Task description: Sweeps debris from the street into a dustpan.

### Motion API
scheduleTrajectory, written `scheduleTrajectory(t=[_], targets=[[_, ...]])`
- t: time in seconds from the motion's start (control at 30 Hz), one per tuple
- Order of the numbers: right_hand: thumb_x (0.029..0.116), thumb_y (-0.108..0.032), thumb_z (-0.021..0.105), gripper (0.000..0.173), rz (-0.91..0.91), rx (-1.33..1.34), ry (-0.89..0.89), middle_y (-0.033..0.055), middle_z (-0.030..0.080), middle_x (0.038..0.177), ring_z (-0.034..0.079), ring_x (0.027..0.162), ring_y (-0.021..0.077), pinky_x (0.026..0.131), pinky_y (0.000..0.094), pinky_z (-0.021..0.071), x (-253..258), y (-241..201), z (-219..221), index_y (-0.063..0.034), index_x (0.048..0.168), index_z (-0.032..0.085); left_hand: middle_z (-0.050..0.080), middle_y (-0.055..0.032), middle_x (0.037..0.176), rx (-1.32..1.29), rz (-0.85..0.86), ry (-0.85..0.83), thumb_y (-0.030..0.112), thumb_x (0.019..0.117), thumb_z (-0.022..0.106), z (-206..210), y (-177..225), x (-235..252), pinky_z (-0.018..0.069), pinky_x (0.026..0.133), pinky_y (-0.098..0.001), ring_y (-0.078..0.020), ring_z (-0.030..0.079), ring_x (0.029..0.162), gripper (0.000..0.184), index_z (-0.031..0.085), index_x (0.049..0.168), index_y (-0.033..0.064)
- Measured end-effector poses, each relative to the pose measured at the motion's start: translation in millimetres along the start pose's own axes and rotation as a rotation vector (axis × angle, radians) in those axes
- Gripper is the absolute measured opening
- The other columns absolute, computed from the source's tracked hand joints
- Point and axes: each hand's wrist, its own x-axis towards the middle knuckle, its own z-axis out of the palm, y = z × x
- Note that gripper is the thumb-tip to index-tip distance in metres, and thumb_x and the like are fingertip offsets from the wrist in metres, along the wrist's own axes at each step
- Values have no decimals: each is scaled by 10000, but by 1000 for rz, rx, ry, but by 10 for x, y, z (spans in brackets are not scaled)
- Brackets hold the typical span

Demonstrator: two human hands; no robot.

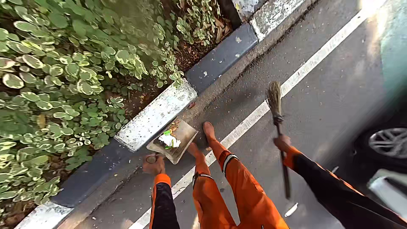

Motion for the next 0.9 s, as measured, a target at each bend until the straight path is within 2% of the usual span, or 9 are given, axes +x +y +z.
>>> scheduleTrajectory(t=[0.13, 0.3, 0.4, 0.5, 0.57, 0.67, 0.77, 0.83, 0.9], targets=[[1010, -288, 587, 415, -179, -8, -226, 228, 639, 978, 655, 795, 322, 747, 516, 551, -63, -646, 560, 68, 1224, 587, 719, -247, 1079, 33, -20, 1, 60, 775, 774, 70, 188, 158, 518, 933, -552, -385, 688, 1052, 328, 713, 1085, -28], [1083, -454, 479, 377, 27, 399, -445, -64, 363, 526, 353, 369, 42, 356, 206, 359, -626, 384, -527, -129, 894, 499, 723, -234, 1079, 64, -54, 14, 87, 782, 777, 82, 149, 235, 521, 933, -551, -377, 691, 1057, 321, 721, 1082, -12], [1066, -332, 552, 290, 75, 221, -62, -3, 441, 665, 424, 489, 93, 478, 268, 423, -109, 504, -1188, -45, 1096, 576, 726, -224, 1084, 69, -57, 19, 84, 780, 770, 115, 114, 259, 522, 937, -534, -362, 691, 1061, 316, 725, 1079, -11], [961, -189, 656, 420, 28, 9, 233, 321, 643, 1137, 651, 1020, 435, 878, 630, 513, 917, 106, -1342, 91, 1270, 600, 728, -213, 1082, 61, -53, 28, 94, 780, 775, 130, 37, 295, 529, 931, -523, -348, 696, 1056, 329, 719, 1088, -8], [872, -146, 745, 609, -111, -21, 304, 376, 608, 1259, 601, 1170, 550, 941, 739, 475, 1381, -375, -969, -1, 1423, 531, 736, -202, 1052, 39, -24, 45, 80, 778, 766, 147, -11, 387, 541, 911, -512, -330, 707, 1021, 306, 721, 1067, -10], [842, -158, 739, 857, -322, -251, 39, 329, 619, 1281, 614, 1166, 521, 946, 706, 486, 728, -1003, -127, -98, 1597, 336, 738, -197, 1043, 29, -30, 45, 75, 776, 759, 134, -47, 413, 551, 899, -471, -294, 716, 989, 314, 720, 1072, -24], [912, -115, 680, 344, -308, -259, -246, 213, 649, 955, 655, 819, 344, 721, 545, 541, -435, -762, -63, 33, 1213, 606, 727, -215, 1065, 27, -48, 26, 58, 776, 760, 66, 67, 384, 549, 911, -478, -316, 706, 1016, 329, 708, 1088, -31], [981, -94, 585, 102, -177, -85, -425, 26, 489, 642, 482, 473, 122, 459, 294, 450, -852, -458, -314, -25, 1048, 554, 723, -226, 1090, 59, -84, 6, 72, 789, 761, -1, 179, 366, 538, 924, -505, -341, 700, 1043, 323, 715, 1095, -20], [1006, -88, 567, 103, -71, 31, -350, 1, 422, 600, 422, 421, 100, 415, 262, 414, -958, -265, -487, -36, 1071, 507, 715, -233, 1114, 88, -126, -22, 84, 788, 777, -38, 201, 369, 525, 945, -514, -357, 686, 1077, 353, 711, 1120, -17]])
